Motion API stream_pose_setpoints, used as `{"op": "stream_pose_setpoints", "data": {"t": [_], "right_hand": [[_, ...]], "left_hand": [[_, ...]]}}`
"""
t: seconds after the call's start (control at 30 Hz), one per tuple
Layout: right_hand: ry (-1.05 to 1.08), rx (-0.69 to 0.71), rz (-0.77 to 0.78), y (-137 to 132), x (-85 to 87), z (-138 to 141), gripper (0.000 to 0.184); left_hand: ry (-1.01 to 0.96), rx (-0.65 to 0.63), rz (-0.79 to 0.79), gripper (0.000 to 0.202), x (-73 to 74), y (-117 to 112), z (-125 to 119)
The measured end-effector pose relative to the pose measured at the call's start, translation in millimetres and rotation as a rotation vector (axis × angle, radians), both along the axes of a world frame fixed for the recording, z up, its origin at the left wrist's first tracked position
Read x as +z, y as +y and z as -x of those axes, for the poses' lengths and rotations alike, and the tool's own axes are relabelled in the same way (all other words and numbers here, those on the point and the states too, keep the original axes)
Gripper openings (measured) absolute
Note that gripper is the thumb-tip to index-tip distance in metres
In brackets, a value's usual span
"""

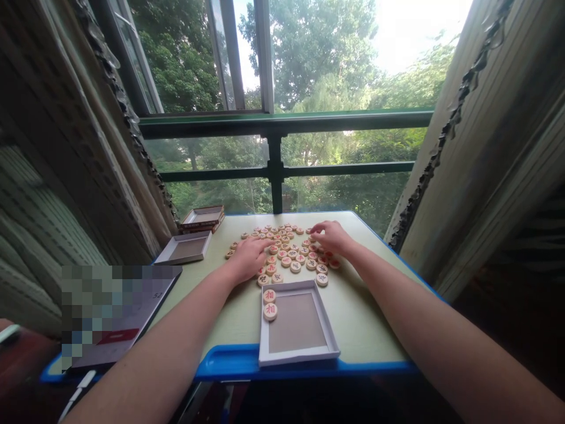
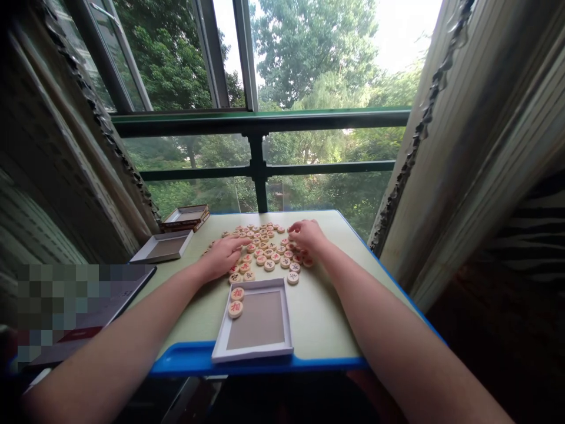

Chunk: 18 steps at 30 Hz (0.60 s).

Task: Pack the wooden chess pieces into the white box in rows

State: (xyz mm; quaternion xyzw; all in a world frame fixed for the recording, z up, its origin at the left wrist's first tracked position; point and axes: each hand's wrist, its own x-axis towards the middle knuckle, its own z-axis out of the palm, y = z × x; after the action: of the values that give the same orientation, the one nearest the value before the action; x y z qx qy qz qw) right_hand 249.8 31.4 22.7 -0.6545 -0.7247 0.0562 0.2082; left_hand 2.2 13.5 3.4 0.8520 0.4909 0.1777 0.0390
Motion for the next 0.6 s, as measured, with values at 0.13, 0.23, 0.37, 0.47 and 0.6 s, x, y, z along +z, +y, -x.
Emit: {"op": "stream_pose_setpoints", "data": {"t": [0.13, 0.23, 0.37, 0.47, 0.6], "right_hand": [[-0.081, 0.048, 0.048, 1.8, -3.9, -0.2, 0.024], [-0.072, 0.049, 0.010, 2.8, -6.9, 0.1, 0.027], [-0.050, -0.012, -0.033, 3.1, -5.7, -4.0, 0.030], [-0.026, -0.046, 0.044, 1.8, -1.8, -6.3, 0.031], [0.029, 0.052, 0.190, -3.9, 7.1, -5.9, 0.033]], "left_hand": [[0.011, -0.053, 0.012, 0.038, 1.3, -0.6, -0.5], [0.010, -0.023, -0.005, 0.037, 1.7, -1.3, -0.1], [-0.068, -0.028, -0.035, 0.040, 2.0, -0.3, 2.4], [-0.097, -0.068, -0.011, 0.041, 1.9, 2.6, 4.3], [-0.067, -0.118, 0.028, 0.039, 0.9, 6.2, 6.2]]}}
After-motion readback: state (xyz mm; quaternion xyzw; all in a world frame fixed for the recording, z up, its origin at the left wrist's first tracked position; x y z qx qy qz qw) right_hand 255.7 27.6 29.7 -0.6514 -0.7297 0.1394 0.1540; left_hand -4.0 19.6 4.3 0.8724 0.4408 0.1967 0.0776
